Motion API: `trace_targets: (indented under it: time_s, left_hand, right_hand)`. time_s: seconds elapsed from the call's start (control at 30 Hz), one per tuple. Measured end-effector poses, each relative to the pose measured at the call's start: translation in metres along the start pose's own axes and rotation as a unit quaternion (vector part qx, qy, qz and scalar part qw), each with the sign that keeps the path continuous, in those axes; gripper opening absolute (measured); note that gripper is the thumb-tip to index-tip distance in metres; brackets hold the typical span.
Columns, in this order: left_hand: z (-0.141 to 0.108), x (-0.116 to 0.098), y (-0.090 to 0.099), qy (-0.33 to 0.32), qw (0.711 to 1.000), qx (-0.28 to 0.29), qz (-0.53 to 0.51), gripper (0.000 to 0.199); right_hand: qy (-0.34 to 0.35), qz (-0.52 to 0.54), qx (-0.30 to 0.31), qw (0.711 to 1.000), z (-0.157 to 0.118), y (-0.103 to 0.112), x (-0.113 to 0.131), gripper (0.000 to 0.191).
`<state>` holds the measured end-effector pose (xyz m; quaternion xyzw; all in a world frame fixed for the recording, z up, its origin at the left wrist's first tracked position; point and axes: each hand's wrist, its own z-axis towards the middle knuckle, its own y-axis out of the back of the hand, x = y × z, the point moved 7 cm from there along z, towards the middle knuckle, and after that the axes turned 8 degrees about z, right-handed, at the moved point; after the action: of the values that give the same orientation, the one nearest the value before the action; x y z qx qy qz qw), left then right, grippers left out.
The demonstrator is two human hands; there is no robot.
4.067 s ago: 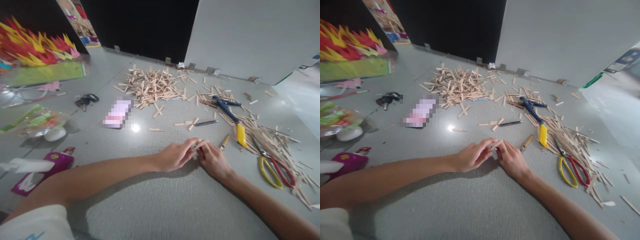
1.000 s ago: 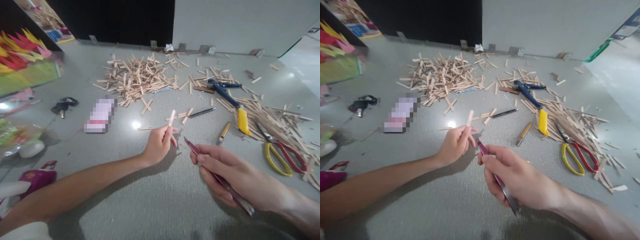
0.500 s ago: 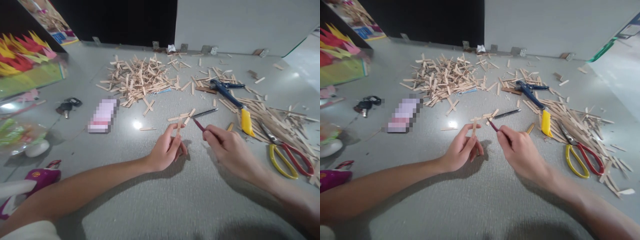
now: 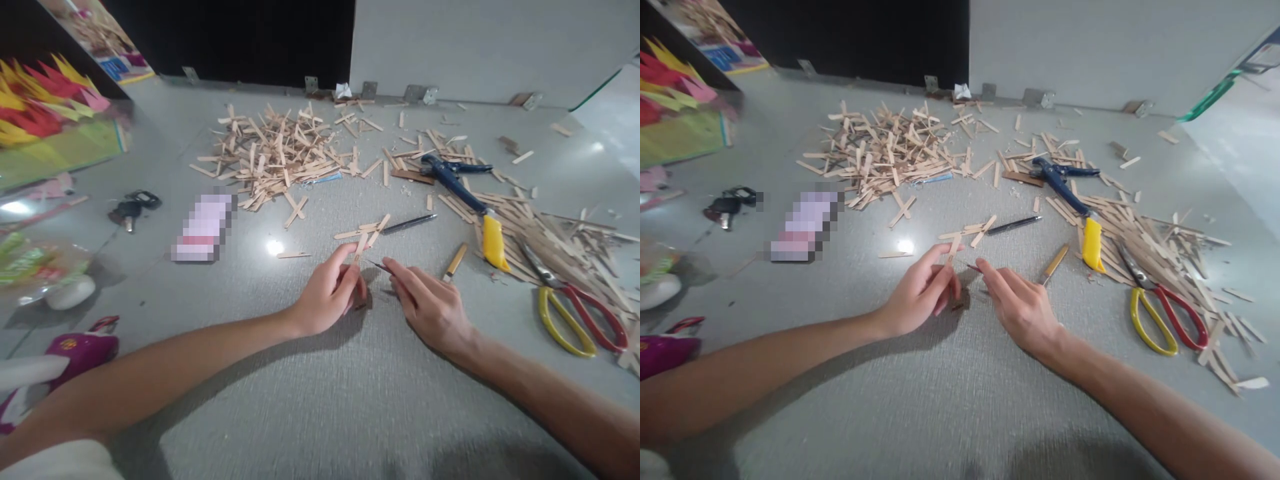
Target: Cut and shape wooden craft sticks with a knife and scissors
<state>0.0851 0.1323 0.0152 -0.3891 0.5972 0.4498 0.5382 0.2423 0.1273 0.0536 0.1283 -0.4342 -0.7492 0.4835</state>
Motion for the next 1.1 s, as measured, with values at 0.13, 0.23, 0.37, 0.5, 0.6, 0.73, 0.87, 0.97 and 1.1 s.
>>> trace_targets:
  time_s: [0.13, 0.23, 0.37, 0.5, 0.6, 0.73, 0.87, 0.97, 1.1]
  left_hand:
    - [0.001, 0.000, -0.001, 0.006, 1.000, 0.003, 0.015, 0.040]
    - [0.001, -0.001, -0.001, 0.007, 0.999, -0.002, 0.052, 0.040]
    - [0.000, -0.004, 0.001, 0.004, 0.995, -0.013, 0.099, 0.040]
    - [0.000, -0.006, 0.000, -0.005, 0.992, -0.009, 0.128, 0.039]
    - [-0.001, -0.007, 0.000, -0.028, 0.985, -0.018, 0.170, 0.035]
    - [-0.003, -0.003, -0.003, -0.058, 0.977, -0.011, 0.205, 0.034]
    - [-0.003, 0.002, -0.006, -0.055, 0.966, 0.022, 0.253, 0.035]
    - [-0.003, 0.005, -0.007, -0.048, 0.958, 0.044, 0.280, 0.036]
    - [-0.003, 0.006, -0.008, -0.047, 0.955, 0.057, 0.287, 0.036]
  right_hand:
    - [0.025, -0.022, 0.001, 0.999, -0.002, 0.001, 0.003, 0.039]
    - [0.028, -0.029, 0.015, 0.999, -0.005, -0.002, 0.002, 0.052]
    - [0.030, -0.031, 0.026, 0.999, -0.007, -0.005, 0.001, 0.067]
    - [0.030, -0.036, 0.025, 0.999, -0.006, -0.005, 0.001, 0.073]
    - [0.031, -0.041, 0.040, 0.998, -0.005, -0.004, 0.003, 0.070]
    - [0.053, -0.101, 0.058, 0.992, -0.001, 0.002, 0.012, 0.058]
    - [0.081, -0.141, 0.077, 0.984, 0.005, 0.007, 0.021, 0.054]
    - [0.097, -0.162, 0.091, 0.978, 0.007, 0.006, 0.025, 0.049]
    - [0.138, -0.211, 0.091, 0.963, 0.005, 0.002, 0.029, 0.042]
